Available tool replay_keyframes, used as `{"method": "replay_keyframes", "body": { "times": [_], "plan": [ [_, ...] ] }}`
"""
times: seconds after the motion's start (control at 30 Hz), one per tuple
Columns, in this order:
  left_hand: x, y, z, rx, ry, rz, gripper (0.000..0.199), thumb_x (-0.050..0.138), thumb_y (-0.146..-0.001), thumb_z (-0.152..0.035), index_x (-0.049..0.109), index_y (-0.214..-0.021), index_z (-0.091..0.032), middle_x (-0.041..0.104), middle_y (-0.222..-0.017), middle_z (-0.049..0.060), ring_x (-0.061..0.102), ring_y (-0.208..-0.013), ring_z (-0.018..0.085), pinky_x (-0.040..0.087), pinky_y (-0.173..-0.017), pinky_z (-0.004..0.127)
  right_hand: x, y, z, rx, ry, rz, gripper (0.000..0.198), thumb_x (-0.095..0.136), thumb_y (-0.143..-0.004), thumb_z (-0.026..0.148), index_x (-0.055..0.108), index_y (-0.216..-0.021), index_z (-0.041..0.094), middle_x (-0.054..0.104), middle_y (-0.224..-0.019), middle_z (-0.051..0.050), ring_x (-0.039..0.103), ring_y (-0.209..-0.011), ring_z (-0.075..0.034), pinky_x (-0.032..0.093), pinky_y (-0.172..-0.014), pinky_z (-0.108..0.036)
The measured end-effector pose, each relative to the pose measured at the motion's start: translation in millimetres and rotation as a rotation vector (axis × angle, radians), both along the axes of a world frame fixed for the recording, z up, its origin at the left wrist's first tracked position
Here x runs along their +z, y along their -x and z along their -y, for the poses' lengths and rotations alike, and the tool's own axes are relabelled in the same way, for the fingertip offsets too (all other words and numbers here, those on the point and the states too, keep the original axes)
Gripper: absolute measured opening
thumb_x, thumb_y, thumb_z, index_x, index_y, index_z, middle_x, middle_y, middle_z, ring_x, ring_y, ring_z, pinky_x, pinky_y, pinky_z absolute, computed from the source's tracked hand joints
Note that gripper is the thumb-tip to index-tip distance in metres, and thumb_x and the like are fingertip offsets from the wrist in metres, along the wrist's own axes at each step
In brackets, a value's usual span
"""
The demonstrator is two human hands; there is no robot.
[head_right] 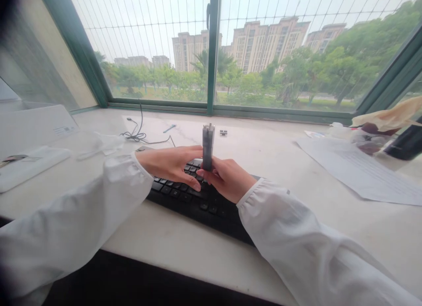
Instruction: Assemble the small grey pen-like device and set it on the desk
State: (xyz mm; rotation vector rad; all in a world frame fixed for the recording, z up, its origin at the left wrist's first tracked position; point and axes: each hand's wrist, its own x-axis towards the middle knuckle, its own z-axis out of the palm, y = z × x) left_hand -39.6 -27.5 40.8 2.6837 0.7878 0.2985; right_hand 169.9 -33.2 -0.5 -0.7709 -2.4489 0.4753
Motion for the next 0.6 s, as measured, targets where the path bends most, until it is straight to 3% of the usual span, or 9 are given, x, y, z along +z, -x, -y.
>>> {"method": "replay_keyframes", "body": {
  "times": [0.1, 0.23, 0.6],
  "plan": [
    [-6.6, -2.4, -1.8, -0.086, 0.043, -0.017, 0.055, 0.072, -0.073, -0.047, 0.057, -0.12, -0.022, 0.053, -0.13, 0.007, 0.048, -0.123, 0.024, 0.038, -0.103, 0.031, -1.6, 0.1, 0.7, 0.007, -0.032, 0.012, 0.018, 0.043, -0.094, 0.033, 0.053, -0.087, 0.019, 0.065, -0.075, -0.003, 0.06, -0.065, -0.015, 0.043, -0.062, -0.026],
    [-11.2, -3.3, -3.7, -0.082, 0.092, -0.046, 0.065, 0.072, -0.072, -0.047, 0.051, -0.13, -0.025, 0.054, -0.131, 0.005, 0.05, -0.121, 0.024, 0.038, -0.103, 0.031, -3.1, -0.4, 1.4, 0.003, -0.07, 0.02, 0.02, 0.04, -0.096, 0.033, 0.05, -0.085, 0.02, 0.064, -0.075, -0.004, 0.06, -0.064, -0.016, 0.044, -0.063, -0.027],
    [-6.9, -3.0, -1.3, -0.092, 0.105, -0.098, 0.044, 0.069, -0.076, -0.047, 0.063, -0.114, -0.025, 0.055, -0.13, 0.002, 0.05, -0.122, 0.022, 0.036, -0.104, 0.028, -1.8, -0.8, 5.3, -0.042, -0.078, 0.02, 0.024, 0.037, -0.096, 0.035, 0.046, -0.079, 0.021, 0.059, -0.066, -0.002, 0.056, -0.059, -0.016, 0.044, -0.06, -0.027]
  ]
}}
